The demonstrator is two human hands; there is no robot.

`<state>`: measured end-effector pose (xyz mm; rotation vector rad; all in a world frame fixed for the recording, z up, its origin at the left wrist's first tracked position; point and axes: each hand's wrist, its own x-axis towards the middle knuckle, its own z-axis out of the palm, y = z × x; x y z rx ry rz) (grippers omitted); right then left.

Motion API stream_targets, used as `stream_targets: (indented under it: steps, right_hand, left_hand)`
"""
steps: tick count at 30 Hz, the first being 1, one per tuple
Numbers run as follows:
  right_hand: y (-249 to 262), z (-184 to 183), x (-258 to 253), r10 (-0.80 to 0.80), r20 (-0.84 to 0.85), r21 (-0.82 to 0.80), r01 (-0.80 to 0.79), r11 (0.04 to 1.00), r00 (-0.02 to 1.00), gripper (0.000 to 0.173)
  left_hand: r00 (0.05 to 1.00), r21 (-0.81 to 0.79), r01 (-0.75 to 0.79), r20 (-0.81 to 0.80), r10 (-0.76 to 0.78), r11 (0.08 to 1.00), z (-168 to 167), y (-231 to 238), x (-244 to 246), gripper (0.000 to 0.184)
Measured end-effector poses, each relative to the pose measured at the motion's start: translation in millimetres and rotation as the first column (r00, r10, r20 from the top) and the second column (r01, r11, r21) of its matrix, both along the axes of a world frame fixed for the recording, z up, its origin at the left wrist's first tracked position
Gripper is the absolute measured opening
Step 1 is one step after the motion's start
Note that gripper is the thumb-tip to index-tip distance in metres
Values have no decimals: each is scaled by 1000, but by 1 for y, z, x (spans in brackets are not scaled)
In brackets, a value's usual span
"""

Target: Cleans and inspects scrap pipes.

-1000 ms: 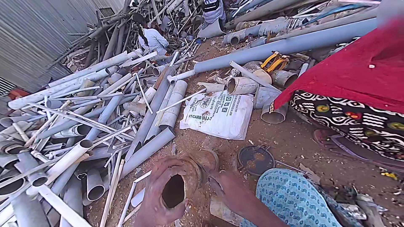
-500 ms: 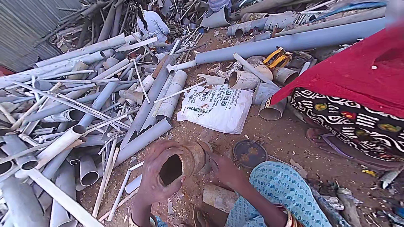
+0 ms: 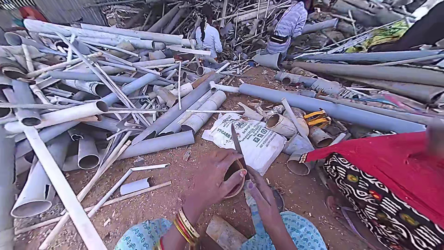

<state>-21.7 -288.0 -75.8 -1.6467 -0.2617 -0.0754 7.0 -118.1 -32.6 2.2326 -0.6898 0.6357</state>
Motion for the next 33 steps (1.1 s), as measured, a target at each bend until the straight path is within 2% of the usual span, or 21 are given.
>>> stream_targets:
  steps: [2, 3, 6, 8, 10, 12, 14, 17, 19, 20, 22, 24, 25, 27, 30, 33]
  right_hand:
    - [5, 3, -4, -49, 77, -38, 52, 998, 996, 78]
    - [6, 4, -5, -79, 99, -59, 85, 995, 992, 78]
    - [0, 10, -1, -185, 133, -144, 204, 968, 974, 62]
    - [-14, 13, 0, -243, 134, -218, 268, 938, 961, 58]
    - [-37, 11, 3, -265, 118, -226, 286, 931, 957, 56]
    - [-61, 1, 7, -358, 92, -207, 370, 906, 929, 45]
    - [-82, -4, 1, -366, 2, -180, 360, 915, 931, 47]
    - [-98, -10, -12, -418, -114, -129, 404, 906, 901, 43]
    - [-110, -18, -17, -393, -164, -70, 387, 920, 905, 41]
    - [-112, -21, -19, -386, -173, -53, 383, 922, 906, 40]
    - [-111, -22, -23, -394, -160, -62, 389, 919, 905, 40]
    - [-108, -24, -24, -395, -143, -63, 390, 919, 908, 39]
    - [-108, -25, -25, -385, -134, -62, 380, 923, 913, 39]
    - [-113, -28, -28, -369, -115, -72, 363, 929, 922, 39]
    - [-127, -35, -37, -370, -78, -149, 356, 922, 926, 44]
    - [-147, -41, -50, -326, -78, -258, 297, 919, 942, 54]
  left_hand:
    - [992, -184, 99, -56, -111, 978, -1, -3, 0, 68]
    - [973, -306, 157, -112, -199, 939, 0, -3, -1, 73]
    - [868, -624, 236, -209, -451, 745, 3, -2, 1, 80]
    - [846, -702, 211, -217, -487, 680, 5, 2, 1, 77]
    - [893, -695, 140, -220, -394, 705, 10, 9, 1, 71]
    - [939, -684, 68, -202, -277, 726, 12, 21, 2, 61]
    - [964, -687, -32, -212, -159, 726, 8, 32, 6, 50]
    - [924, -625, -223, -379, -41, 748, 0, 33, 6, 36]
    - [846, -500, -248, -529, -66, 830, -5, 25, 9, 31]
    - [788, -398, -189, -606, -103, 898, -6, 20, 10, 33]
    - [683, -128, 65, -717, -138, 990, -10, 4, 10, 51]
    - [639, 92, 294, -759, -124, 951, -22, -27, 0, 76]
    - [628, 130, 331, -769, -115, 935, -32, -44, -8, 88]
    - [634, 156, 259, -772, -45, 953, -48, -74, -24, 105]
    - [742, 131, 76, -670, 31, 989, -78, -95, -49, 96]
    - [817, 29, 12, -577, 7, 1000, -109, -104, -70, 94]
